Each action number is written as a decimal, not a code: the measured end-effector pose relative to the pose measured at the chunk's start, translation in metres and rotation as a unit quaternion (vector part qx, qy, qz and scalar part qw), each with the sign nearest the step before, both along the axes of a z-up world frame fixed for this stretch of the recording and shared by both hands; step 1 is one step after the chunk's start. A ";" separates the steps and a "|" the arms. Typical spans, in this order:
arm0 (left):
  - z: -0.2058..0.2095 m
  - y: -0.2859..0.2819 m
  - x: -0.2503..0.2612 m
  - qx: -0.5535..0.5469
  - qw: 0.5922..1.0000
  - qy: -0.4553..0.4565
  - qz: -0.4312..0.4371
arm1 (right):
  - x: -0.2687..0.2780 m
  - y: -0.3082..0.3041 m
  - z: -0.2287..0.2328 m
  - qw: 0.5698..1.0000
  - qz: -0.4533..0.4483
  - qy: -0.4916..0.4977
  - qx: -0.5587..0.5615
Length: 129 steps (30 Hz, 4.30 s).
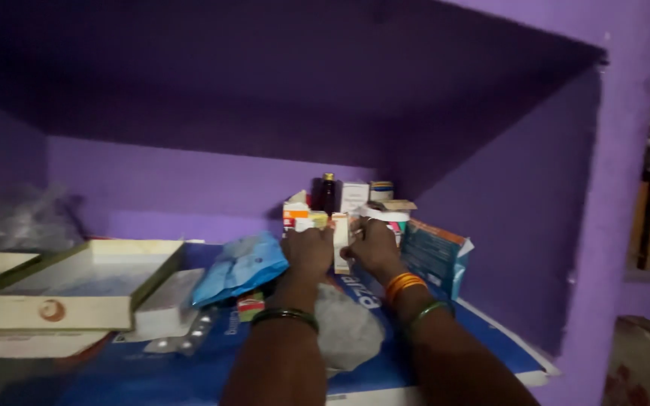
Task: Organize and sort various medicine bottles and blister packs on a shelf.
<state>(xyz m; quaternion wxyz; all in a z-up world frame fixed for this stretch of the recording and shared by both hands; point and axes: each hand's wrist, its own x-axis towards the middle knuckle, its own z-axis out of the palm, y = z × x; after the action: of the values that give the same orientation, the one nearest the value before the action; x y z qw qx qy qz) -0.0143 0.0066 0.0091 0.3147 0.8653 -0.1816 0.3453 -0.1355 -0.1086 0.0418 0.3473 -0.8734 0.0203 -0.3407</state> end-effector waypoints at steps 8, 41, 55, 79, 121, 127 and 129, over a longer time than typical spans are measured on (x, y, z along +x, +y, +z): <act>0.013 0.020 -0.049 0.001 0.995 0.053 0.082 | 0.005 -0.108 -0.012 0.963 -0.212 -0.046 -0.158; 0.029 0.014 -0.124 0.189 0.972 0.032 -0.137 | -0.038 -0.058 -0.008 0.930 -0.144 -0.049 -0.335; 0.023 -0.001 -0.095 0.132 0.972 0.119 -0.156 | -0.037 -0.058 -0.006 0.965 0.015 -0.097 -0.243; 0.014 -0.012 -0.079 0.137 0.953 0.142 -0.230 | -0.014 -0.087 -0.012 0.961 -0.134 -0.062 -0.235; 0.019 -0.096 -0.088 0.117 0.986 0.112 -0.046 | -0.016 -0.094 -0.020 0.965 -0.147 0.043 -0.213; 0.019 -0.095 -0.088 0.049 0.989 0.121 -0.068 | -0.039 -0.075 -0.005 0.978 -0.176 -0.014 -0.112; 0.017 -0.100 -0.072 0.024 0.990 0.112 -0.083 | -0.032 -0.081 -0.006 0.979 -0.183 -0.028 -0.082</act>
<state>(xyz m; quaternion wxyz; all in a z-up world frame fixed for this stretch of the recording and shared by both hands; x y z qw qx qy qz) -0.0865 -0.0936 0.0262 0.3397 0.8879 -0.2244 0.2143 -0.1674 -0.1898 0.0355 0.2069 -0.8706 0.1418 -0.4232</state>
